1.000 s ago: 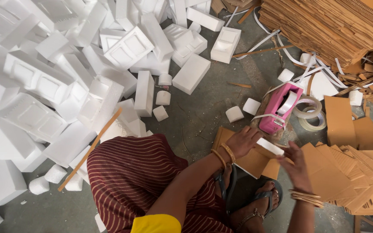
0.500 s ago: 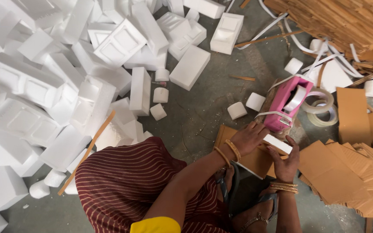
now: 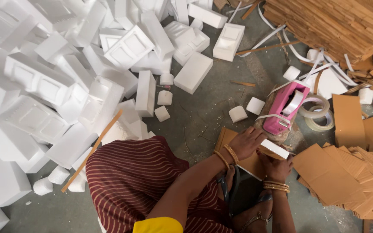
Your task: The person assembles small cardboard boxes by folding them and applying adhesive tape using a dispenser, then inserts white foam blocks into the boxes.
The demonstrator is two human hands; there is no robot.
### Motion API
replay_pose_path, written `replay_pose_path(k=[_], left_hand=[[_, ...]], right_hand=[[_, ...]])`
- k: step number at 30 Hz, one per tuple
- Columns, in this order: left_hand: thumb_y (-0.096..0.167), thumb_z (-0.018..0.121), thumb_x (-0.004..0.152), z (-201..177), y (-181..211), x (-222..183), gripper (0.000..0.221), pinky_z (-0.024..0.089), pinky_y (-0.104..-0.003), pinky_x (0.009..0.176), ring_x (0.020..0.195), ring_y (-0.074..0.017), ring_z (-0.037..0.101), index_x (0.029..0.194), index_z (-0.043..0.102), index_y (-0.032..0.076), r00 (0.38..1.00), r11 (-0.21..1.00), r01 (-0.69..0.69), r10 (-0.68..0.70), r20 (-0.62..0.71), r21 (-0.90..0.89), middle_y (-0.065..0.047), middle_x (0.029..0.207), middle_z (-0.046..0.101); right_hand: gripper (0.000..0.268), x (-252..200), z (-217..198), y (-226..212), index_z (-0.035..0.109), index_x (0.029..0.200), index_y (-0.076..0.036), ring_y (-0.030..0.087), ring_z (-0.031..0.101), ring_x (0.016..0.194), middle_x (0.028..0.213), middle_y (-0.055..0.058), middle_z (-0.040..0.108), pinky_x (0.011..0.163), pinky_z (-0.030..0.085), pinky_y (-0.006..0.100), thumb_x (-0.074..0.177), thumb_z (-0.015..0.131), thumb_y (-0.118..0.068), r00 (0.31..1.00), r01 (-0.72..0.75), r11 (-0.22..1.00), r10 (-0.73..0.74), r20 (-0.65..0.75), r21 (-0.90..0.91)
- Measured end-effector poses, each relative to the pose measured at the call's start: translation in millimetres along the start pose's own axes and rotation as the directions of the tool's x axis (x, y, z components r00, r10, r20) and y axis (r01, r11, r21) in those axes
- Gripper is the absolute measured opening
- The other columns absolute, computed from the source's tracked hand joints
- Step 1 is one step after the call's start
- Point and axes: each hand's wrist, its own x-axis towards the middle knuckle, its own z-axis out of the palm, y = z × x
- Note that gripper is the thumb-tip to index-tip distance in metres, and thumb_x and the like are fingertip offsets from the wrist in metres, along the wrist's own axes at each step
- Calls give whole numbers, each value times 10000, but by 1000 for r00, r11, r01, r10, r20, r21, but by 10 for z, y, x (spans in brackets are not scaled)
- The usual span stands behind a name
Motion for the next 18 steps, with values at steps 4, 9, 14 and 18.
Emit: replay_pose_path(k=[4, 9, 14, 18], left_hand=[[208, 735, 881, -231, -83, -26, 506, 474, -434, 1006, 1098, -319, 552, 1298, 516, 22, 998, 998, 60, -60, -11, -7, -151, 1251, 558], [351, 780, 870, -586, -130, -114, 559, 494, -467, 1041, 1167, -300, 615, 1297, 537, 85, 915, 913, 388, -398, -64, -130, -116, 1233, 604], [538, 866, 700, -779, -351, -157, 996, 483, -476, 1067, 1307, -357, 552, 1454, 404, 79, 761, 775, 576, -395, 514, -258, -195, 1394, 555], [631, 859, 656, -820, -408, -141, 1238, 471, -491, 1073, 1321, -414, 536, 1576, 230, 91, 731, 724, 587, -282, 621, -363, -271, 1457, 487]], right_hand=[[996, -35, -106, 9, 436, 1429, 22, 366, 600, 1091, 1189, 200, 621, 913, 485, 522, 717, 849, -537, 991, -81, 960, 49, 122, 268], [656, 168, -422, -1, 649, 1288, -23, 245, 723, 913, 1052, 123, 736, 769, 561, 400, 797, 792, -434, 775, -481, 813, 221, 592, 328], [623, 196, -812, -287, 666, 1281, -39, 292, 724, 827, 933, 174, 737, 768, 568, 424, 774, 843, -353, 964, -24, 997, 2, 267, 78], [558, 93, -1051, -682, 667, 1248, -61, 318, 717, 884, 971, 179, 727, 776, 563, 451, 796, 832, -342, 971, 127, 992, -124, 205, -4]])
